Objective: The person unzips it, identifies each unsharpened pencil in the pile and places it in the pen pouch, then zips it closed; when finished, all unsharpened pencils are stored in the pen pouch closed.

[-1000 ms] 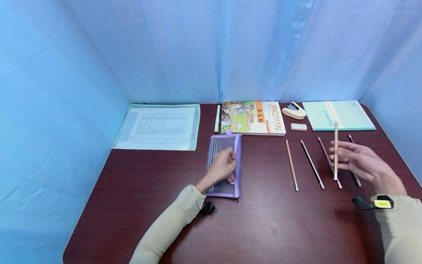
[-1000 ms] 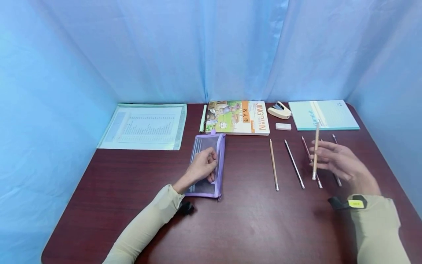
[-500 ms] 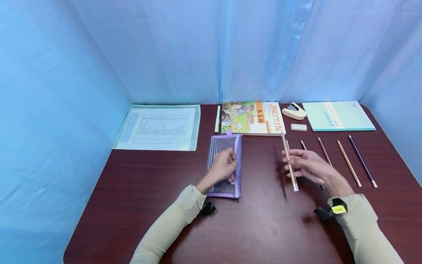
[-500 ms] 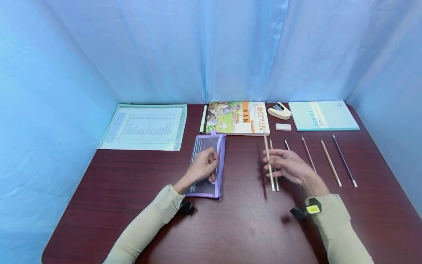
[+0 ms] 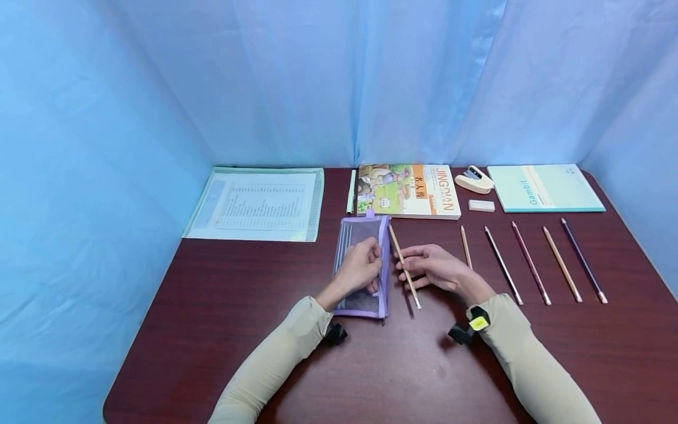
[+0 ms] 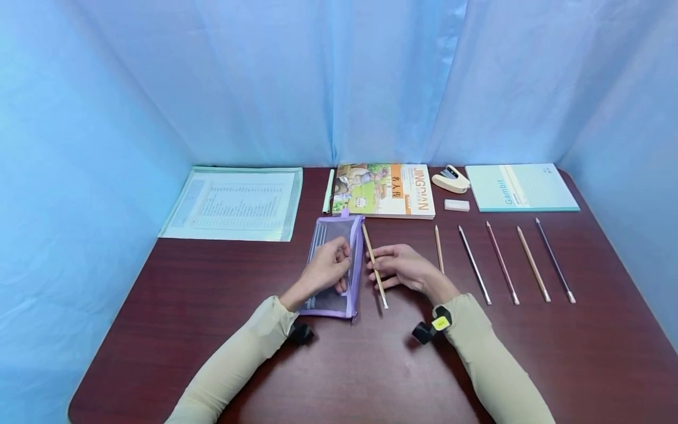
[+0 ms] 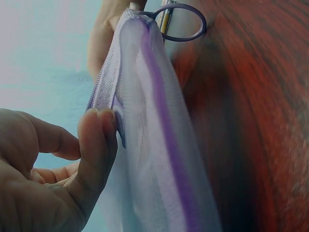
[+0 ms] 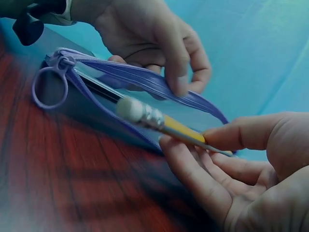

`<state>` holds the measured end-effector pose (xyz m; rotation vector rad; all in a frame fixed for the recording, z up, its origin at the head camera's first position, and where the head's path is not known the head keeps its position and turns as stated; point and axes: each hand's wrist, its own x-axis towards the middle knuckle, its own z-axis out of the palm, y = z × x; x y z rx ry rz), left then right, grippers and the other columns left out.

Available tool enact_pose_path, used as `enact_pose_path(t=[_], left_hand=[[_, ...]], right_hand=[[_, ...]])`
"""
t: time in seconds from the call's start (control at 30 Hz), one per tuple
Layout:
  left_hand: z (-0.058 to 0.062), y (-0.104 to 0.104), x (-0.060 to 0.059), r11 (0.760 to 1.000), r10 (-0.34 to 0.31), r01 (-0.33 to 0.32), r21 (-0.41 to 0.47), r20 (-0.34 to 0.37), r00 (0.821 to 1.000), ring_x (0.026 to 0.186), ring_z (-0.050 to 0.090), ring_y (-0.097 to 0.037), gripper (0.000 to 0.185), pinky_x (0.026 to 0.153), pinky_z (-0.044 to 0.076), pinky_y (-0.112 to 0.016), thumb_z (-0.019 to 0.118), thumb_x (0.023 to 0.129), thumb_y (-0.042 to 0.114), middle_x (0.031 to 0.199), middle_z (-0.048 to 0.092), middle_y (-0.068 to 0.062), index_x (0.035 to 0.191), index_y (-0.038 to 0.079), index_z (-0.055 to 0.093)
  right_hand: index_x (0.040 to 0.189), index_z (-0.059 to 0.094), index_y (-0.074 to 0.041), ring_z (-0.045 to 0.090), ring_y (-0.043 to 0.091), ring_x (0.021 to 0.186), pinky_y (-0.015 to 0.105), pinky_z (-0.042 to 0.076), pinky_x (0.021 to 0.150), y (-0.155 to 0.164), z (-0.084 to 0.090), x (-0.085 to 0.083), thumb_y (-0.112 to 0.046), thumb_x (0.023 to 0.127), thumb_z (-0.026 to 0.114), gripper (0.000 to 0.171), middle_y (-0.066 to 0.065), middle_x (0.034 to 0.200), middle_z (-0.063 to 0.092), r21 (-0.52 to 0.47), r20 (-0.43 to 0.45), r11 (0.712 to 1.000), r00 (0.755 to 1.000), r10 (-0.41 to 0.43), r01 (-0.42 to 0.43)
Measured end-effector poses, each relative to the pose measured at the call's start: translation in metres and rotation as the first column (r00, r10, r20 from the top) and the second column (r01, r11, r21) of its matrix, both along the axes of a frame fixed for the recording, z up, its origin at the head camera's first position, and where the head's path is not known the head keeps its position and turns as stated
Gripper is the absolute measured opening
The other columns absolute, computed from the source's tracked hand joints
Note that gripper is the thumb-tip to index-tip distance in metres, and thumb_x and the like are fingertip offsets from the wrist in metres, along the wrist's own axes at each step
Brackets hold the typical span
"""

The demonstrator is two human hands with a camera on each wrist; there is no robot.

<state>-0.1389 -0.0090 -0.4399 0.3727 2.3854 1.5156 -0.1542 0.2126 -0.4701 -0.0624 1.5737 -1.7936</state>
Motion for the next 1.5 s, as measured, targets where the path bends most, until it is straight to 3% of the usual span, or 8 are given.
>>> enact_pose_path(t=[0.27,0.5,0.73,0.87,1.03,1.17,1.3,1.5], left_hand=[[0.0,0.0,0.0,1.0,0.001,-0.001,0.013,0.018,1.0,0.035,0.057,-0.012,0.007,0.038,0.058,-0.038,0.053,0.093,-0.003,0.064,0.065,-0.016,0.089,0.003,0.051],[0.001,0.0,-0.001,1.0,-0.004,0.003,0.027,0.036,0.999,0.036,0.057,-0.013,0.004,0.038,0.058,-0.038,0.053,0.092,-0.004,0.068,0.066,-0.022,0.092,-0.001,0.052],[0.0,0.001,-0.001,1.0,-0.007,0.006,0.024,0.036,0.999,0.035,0.057,-0.013,0.007,0.039,0.058,-0.04,0.052,0.092,-0.004,0.065,0.065,-0.019,0.09,0.002,0.051],[0.0,0.001,0.0,1.0,-0.011,0.011,0.017,0.024,1.0,0.035,0.057,-0.013,0.008,0.039,0.058,-0.039,0.051,0.092,-0.004,0.062,0.063,-0.013,0.089,0.003,0.051],[0.0,0.001,0.001,1.0,-0.021,0.021,0.013,0.005,1.0,0.035,0.057,-0.013,0.008,0.038,0.057,-0.038,0.049,0.092,-0.005,0.06,0.063,-0.013,0.088,0.003,0.051],[0.0,0.001,0.001,0.999,-0.032,0.032,0.015,0.014,0.999,0.034,0.057,-0.012,0.008,0.038,0.057,-0.037,0.05,0.091,-0.005,0.059,0.062,-0.012,0.088,0.003,0.05],[0.0,0.002,0.002,0.998,-0.056,0.056,0.016,0.011,0.998,0.034,0.056,-0.011,0.007,0.038,0.057,-0.037,0.049,0.091,-0.005,0.056,0.06,-0.008,0.09,0.001,0.051],[-0.003,0.002,0.003,0.995,-0.098,0.098,-0.035,-0.009,0.995,0.034,0.055,-0.009,0.006,0.036,0.056,-0.035,0.049,0.091,-0.006,0.054,0.059,-0.007,0.093,-0.001,0.053]], right_hand=[[0.14,0.034,0.015,0.072,0.011,0.081,0.034,0.067,0.073,-0.032,0.002,-0.004,0.003,0.097,0.052,0.048,-0.006,0.089,0.074,0.022,-0.029,0.994,0.994,-0.104,0.105],[0.137,0.035,0.019,0.07,0.007,0.077,0.032,0.067,0.067,-0.051,0.004,0.006,0.007,0.094,0.053,0.048,-0.006,0.083,0.069,0.047,-0.106,0.97,0.967,-0.233,0.239],[0.135,0.044,0.018,0.071,0.009,0.075,0.029,0.066,0.062,-0.05,0.012,0.009,0.002,0.095,0.055,0.045,-0.005,0.081,0.072,0.165,-0.165,0.955,0.962,-0.219,0.245],[0.133,0.05,0.013,0.07,0.007,0.076,0.029,0.066,0.064,-0.04,0.014,-0.004,-0.004,0.097,0.055,0.04,-0.003,0.088,0.073,0.251,-0.209,0.923,0.947,-0.242,0.291],[0.14,0.049,0.004,0.07,0.005,0.081,0.03,0.067,0.071,-0.033,0.015,-0.034,-0.022,0.102,0.053,0.046,0.011,0.114,0.066,0.313,-0.22,0.873,0.923,-0.316,0.374],[0.144,0.047,0.0,0.069,0.006,0.086,0.03,0.067,0.075,-0.037,0.015,-0.055,-0.035,0.103,0.053,0.054,0.021,0.131,0.059,0.351,-0.236,0.861,0.924,-0.3,0.369],[0.137,0.054,-0.002,0.065,0.007,0.08,0.029,0.066,0.069,-0.044,0.016,-0.067,-0.033,0.098,0.062,0.05,0.012,0.114,0.064,0.411,-0.277,0.836,0.923,-0.266,0.364],[0.117,0.067,0.005,0.06,0.003,0.062,0.022,0.061,0.054,-0.049,0.005,-0.074,-0.007,0.087,0.072,0.033,-0.008,0.073,0.065,0.439,-0.363,0.791,0.889,-0.278,0.426]])
